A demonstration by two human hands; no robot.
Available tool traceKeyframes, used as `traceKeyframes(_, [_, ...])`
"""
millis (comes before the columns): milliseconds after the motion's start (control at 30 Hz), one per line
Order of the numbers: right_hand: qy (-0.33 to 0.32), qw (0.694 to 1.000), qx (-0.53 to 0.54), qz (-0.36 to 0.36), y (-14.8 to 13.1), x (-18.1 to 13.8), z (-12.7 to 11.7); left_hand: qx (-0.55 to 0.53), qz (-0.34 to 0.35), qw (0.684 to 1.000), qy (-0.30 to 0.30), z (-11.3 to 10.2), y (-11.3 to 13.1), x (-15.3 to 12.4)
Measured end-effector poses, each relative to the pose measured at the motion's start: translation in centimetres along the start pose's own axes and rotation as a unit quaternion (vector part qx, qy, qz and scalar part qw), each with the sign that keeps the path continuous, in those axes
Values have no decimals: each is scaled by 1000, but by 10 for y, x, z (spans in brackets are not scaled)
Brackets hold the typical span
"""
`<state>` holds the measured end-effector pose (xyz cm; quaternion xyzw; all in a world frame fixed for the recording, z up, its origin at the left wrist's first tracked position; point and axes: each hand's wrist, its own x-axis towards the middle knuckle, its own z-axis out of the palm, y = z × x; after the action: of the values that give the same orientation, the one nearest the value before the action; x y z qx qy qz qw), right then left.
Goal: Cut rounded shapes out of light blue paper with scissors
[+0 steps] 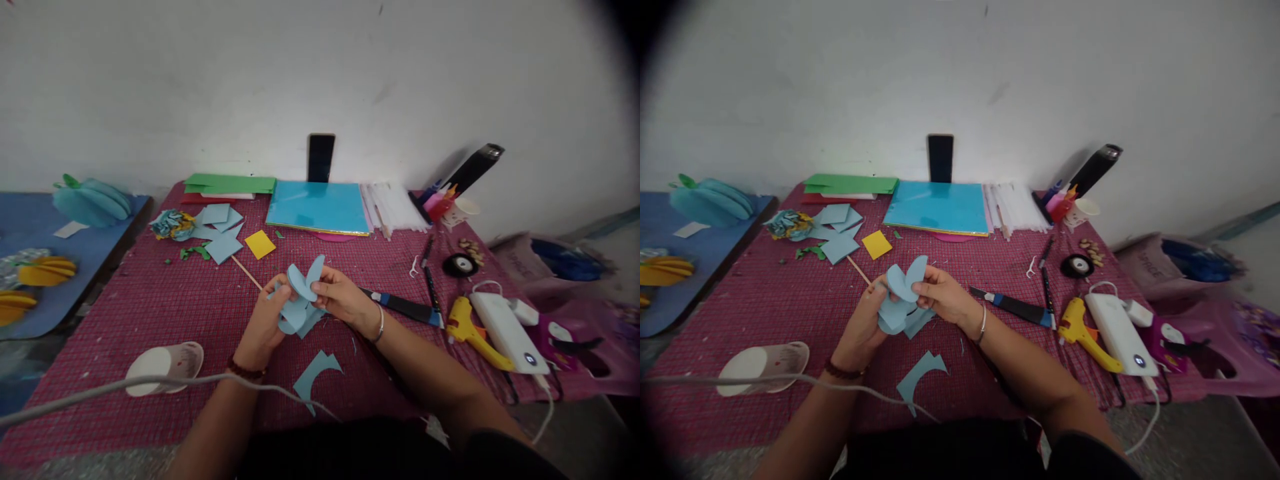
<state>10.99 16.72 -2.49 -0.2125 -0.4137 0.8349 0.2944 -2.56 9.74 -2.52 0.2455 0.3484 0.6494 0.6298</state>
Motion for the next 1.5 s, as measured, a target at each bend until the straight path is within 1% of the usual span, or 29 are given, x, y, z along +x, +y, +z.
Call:
traceKeyframes(233, [-14, 1000, -4, 13, 2, 0, -1, -5, -12, 999, 39, -1, 0, -2])
traceKeyframes(433, [-48, 998, 26, 14, 2, -2, -3, -32, -23, 999, 17, 4, 2, -4])
traceKeyframes(533, [-64, 997, 36, 19, 3, -3, -4, -26, -50, 997, 43, 7, 4, -4])
traceKeyframes(600, [-62, 997, 36, 27, 5, -3, -5, -10, -55, 996, 69, 9, 4, -4])
traceKeyframes(633, [-53, 997, 35, 32, 6, -2, -6, 0, -49, 996, 80, 9, 4, -3])
traceKeyframes(700, [-16, 999, 29, 34, 7, 1, -8, 29, -28, 993, 107, 8, 2, -1])
traceKeyframes(767, [33, 999, 15, 12, 4, 2, -9, 75, 3, 987, 144, 6, -1, 0])
traceKeyframes(800, [48, 999, 5, -5, 2, 2, -9, 105, 21, 981, 164, 4, -2, 1])
traceKeyframes(833, [49, 999, -8, -22, -1, 1, -9, 139, 38, 973, 180, 3, -3, 1])
traceKeyframes(867, [33, 999, -23, -33, -4, -1, -8, 175, 55, 964, 192, 2, -4, 1])
traceKeyframes(967, [-47, 993, -104, -35, -11, -7, -2, 262, 94, 938, 206, -1, -4, 0])
traceKeyframes(1000, [-57, 988, -141, -36, -11, -9, 0, 279, 102, 932, 207, -1, -3, 0])
traceKeyframes(1033, [-49, 982, -176, -42, -10, -10, 1, 288, 108, 929, 208, 0, -2, -1])
traceKeyframes(1100, [5, 974, -218, -61, -5, -10, 3, 294, 111, 927, 204, 0, -1, -3])
traceKeyframes(1167, [77, 971, -212, -78, 1, -7, 1, 290, 108, 931, 192, 1, -1, -4])
traceKeyframes(1233, [124, 972, -179, -93, 5, -4, -2, 277, 100, 939, 176, 2, -1, -5])
traceKeyframes(1300, [138, 975, -142, -104, 8, -1, -6, 247, 91, 950, 167, 3, -2, -4])
traceKeyframes(1400, [132, 980, -97, -112, 8, 1, -8, 184, 74, 967, 162, 4, -2, -3])
traceKeyframes(1467, [136, 979, -98, -119, 5, 1, -7, 147, 56, 976, 152, 5, -2, -3])
traceKeyframes(1500, [143, 975, -115, -125, 4, 1, -6, 131, 44, 980, 146, 6, -1, -3])
